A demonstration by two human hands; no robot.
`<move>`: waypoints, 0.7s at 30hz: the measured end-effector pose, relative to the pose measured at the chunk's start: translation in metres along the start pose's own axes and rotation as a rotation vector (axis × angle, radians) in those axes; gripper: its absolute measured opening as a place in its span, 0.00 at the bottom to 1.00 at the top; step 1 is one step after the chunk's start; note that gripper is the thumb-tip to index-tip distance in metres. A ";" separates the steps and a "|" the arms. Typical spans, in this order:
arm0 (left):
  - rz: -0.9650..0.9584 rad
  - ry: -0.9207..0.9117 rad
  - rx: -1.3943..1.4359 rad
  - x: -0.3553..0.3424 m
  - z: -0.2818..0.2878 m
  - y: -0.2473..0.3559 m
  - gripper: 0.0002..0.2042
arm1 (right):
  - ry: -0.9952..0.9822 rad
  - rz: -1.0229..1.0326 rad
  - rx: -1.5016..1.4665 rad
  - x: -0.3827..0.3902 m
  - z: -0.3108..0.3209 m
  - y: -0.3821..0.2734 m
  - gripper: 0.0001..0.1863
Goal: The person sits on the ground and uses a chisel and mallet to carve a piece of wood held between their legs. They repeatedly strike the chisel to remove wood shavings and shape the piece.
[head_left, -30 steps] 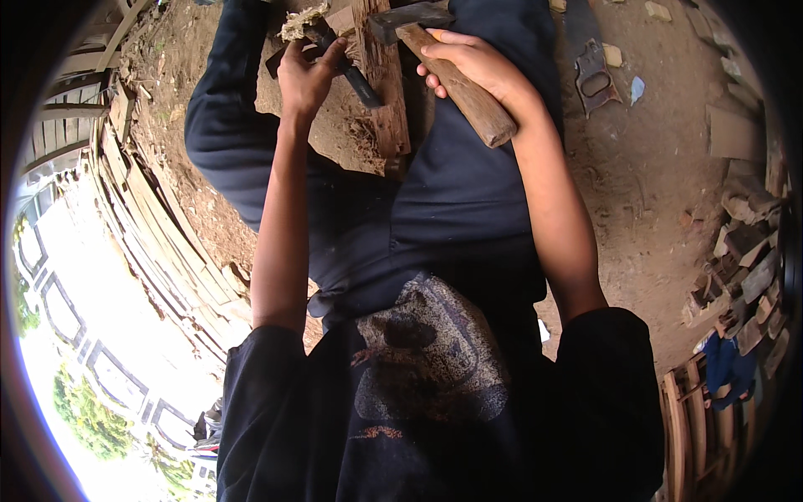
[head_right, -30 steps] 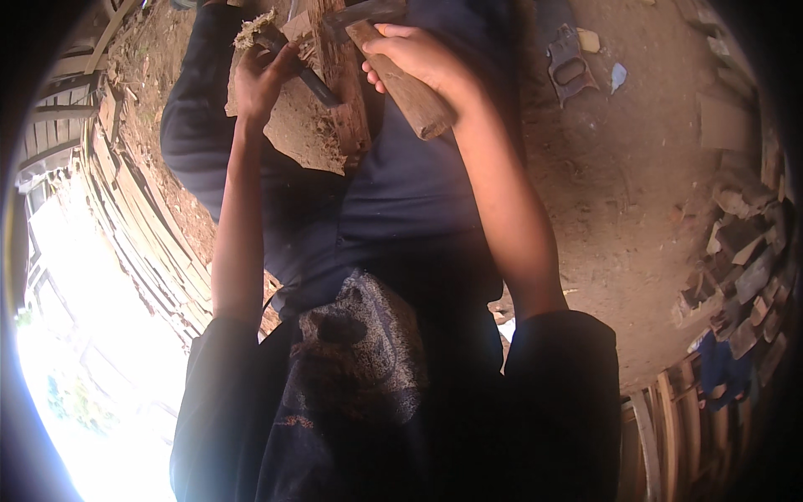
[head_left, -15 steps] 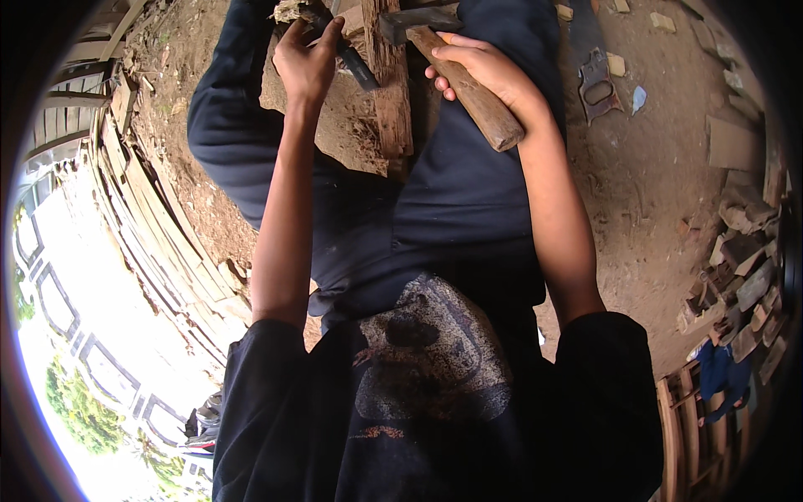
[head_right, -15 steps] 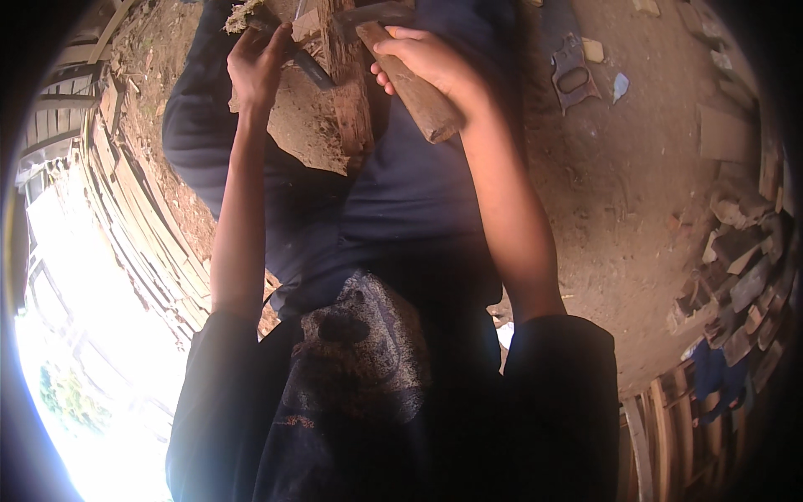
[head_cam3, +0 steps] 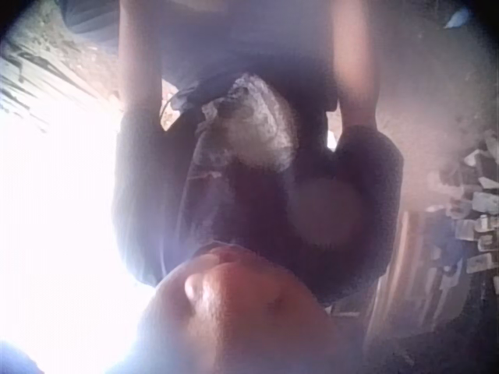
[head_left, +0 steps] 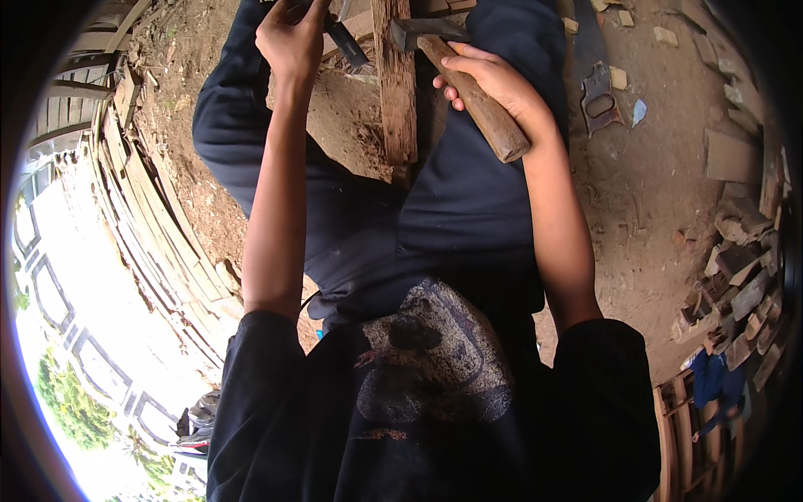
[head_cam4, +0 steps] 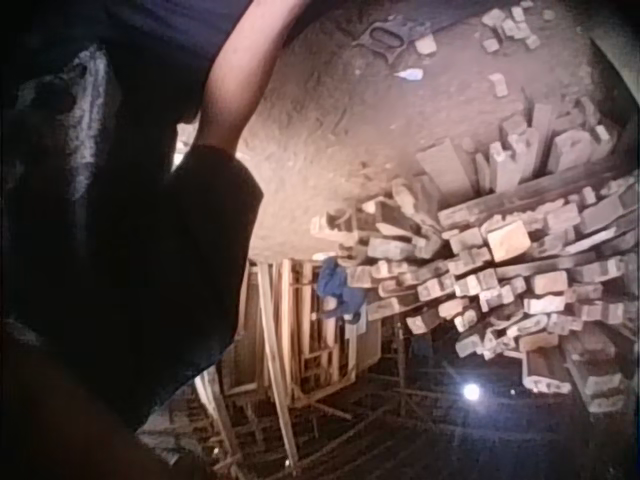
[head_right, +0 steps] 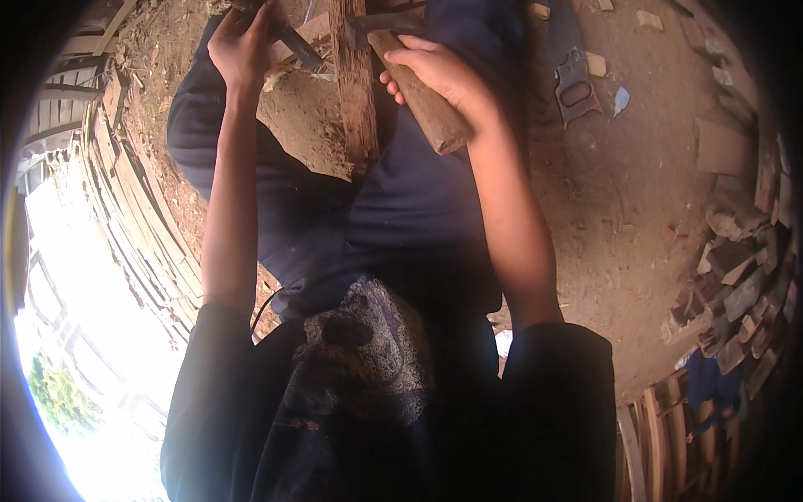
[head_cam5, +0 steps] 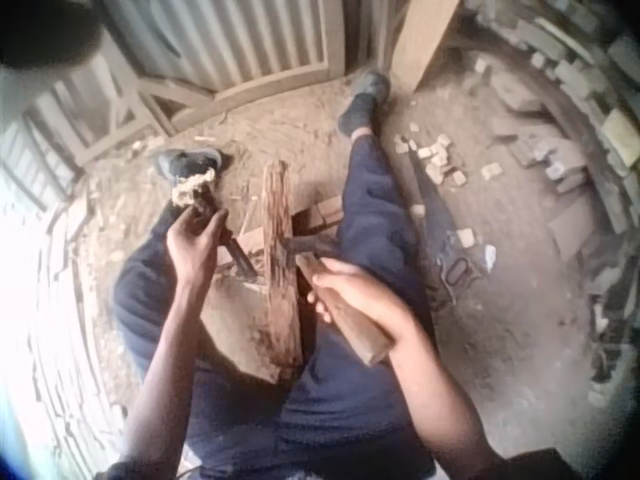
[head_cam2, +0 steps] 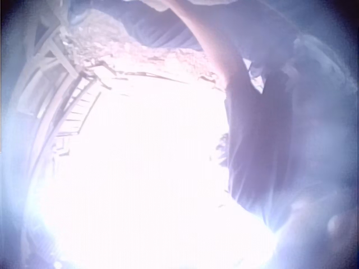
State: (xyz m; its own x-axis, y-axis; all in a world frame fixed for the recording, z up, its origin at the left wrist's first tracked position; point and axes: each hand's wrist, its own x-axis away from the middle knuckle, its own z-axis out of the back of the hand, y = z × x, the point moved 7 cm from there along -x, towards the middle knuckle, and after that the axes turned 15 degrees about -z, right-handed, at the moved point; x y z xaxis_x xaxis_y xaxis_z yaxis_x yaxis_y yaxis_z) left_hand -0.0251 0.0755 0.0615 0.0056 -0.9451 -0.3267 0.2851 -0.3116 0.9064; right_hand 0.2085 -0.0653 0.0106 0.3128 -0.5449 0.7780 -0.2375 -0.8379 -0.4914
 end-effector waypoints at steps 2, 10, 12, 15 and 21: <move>0.008 0.010 0.047 -0.005 -0.005 0.002 0.08 | -0.008 -0.007 0.003 -0.003 0.000 0.002 0.23; -0.020 -0.012 -0.007 -0.019 -0.029 0.012 0.10 | 0.042 -0.059 0.035 0.000 0.002 0.004 0.19; -0.062 -0.016 0.059 -0.025 -0.035 0.010 0.11 | 0.045 -0.081 0.018 -0.004 0.001 0.006 0.19; -0.119 -0.050 0.053 -0.037 -0.042 0.007 0.11 | 0.045 -0.142 -0.011 -0.008 0.000 0.010 0.19; -0.185 -0.098 -0.149 -0.040 -0.055 0.008 0.15 | 0.006 -0.086 -0.021 -0.006 0.001 0.003 0.18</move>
State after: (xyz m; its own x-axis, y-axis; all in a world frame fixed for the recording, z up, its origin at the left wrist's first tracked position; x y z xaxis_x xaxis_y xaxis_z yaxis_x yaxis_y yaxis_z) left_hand 0.0299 0.1167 0.0669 -0.1508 -0.8807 -0.4489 0.4107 -0.4689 0.7820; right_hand 0.2067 -0.0640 0.0040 0.3279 -0.4703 0.8193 -0.2290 -0.8810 -0.4141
